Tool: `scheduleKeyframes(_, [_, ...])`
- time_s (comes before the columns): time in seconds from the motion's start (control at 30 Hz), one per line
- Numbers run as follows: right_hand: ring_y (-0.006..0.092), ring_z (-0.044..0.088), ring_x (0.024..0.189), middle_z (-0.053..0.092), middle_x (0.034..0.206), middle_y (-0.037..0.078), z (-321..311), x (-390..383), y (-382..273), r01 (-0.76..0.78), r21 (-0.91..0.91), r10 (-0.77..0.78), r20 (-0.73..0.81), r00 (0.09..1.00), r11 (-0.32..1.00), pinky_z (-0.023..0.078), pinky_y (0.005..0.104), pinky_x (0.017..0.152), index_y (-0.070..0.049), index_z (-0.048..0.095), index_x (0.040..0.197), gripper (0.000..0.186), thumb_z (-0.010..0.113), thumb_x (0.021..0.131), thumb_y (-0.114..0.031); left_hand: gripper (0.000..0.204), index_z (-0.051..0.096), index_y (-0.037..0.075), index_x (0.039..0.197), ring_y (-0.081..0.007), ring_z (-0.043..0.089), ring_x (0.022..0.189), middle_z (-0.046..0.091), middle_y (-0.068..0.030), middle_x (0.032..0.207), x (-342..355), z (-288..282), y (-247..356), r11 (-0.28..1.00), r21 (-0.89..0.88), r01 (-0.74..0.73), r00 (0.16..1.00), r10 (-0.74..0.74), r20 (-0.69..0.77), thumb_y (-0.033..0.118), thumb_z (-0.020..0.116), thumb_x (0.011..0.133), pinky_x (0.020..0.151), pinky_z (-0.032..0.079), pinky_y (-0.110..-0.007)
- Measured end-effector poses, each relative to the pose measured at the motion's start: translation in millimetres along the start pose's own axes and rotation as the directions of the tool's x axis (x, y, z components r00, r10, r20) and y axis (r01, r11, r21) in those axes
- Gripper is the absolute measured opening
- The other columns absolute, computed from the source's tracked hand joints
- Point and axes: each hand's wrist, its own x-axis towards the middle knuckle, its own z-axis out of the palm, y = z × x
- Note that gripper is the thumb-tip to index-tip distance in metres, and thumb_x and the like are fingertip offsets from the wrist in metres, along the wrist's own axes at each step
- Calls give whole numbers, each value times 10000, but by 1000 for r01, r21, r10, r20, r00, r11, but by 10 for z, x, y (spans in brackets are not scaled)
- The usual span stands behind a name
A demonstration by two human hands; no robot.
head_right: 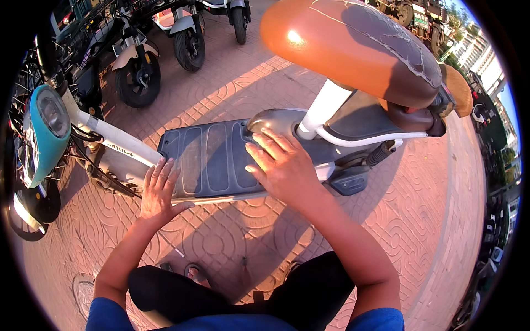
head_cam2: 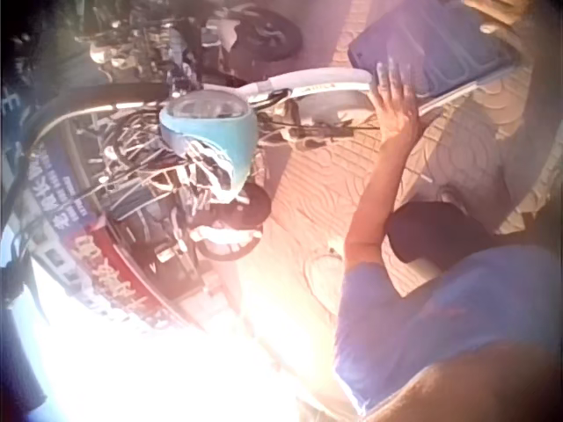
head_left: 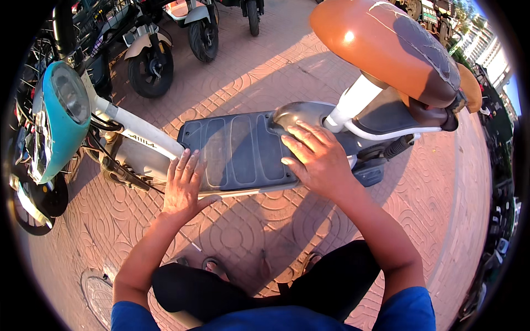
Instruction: The person installs a grey plastic footboard panel onto the frame of an electric scooter. They handle internal wires, fit the panel into place, and secure it with a cordless drill.
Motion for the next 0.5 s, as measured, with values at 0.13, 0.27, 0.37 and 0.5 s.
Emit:
scheduleKeyframes(0.13, [318, 424, 1496, 607, 1467, 153, 541, -209, 422, 11, -130, 18, 219, 975, 991, 246, 525, 1281, -70, 729, 1294, 473, 669, 983, -421, 1085, 369, 133, 1632, -363, 134, 1631, 212, -157, 1743, 159, 463, 88, 973, 61, -222, 951, 202, 234, 593, 835, 766, 1308, 70, -611])
scheduleKeyframes(0.27, [320, 458, 1469, 637, 1435, 135, 642, -248, 414, 22, -68, -8, 204, 979, 997, 266, 520, 1271, -75, 746, 1266, 463, 660, 984, -431, 974, 388, 189, 1630, -360, 147, 1630, 216, -152, 1748, 129, 682, 32, 967, 71, -244, 944, 221, 244, 583, 785, 832, 1300, 75, -630])
scheduleKeyframes(0.37, [312, 478, 1452, 669, 1389, 129, 672, -258, 411, 9, -65, 3, 187, 982, 998, 277, 516, 1265, -78, 764, 1229, 420, 684, 972, -401, 931, 400, 196, 1622, -361, 158, 1627, 232, -151, 1742, 172, 682, 55, 971, 60, -231, 946, 210, 246, 566, 773, 854, 1298, 87, -630])
scheduleKeyframes(0.5, [308, 489, 1444, 685, 1361, 123, 684, -271, 408, -10, -78, 23, 179, 983, 997, 288, 516, 1259, -80, 773, 1208, 381, 713, 955, -358, 957, 359, 200, 1642, -345, 120, 1637, 199, -139, 1753, 189, 676, 59, 972, 52, -227, 939, 205, 274, 553, 778, 857, 1305, 59, -616])
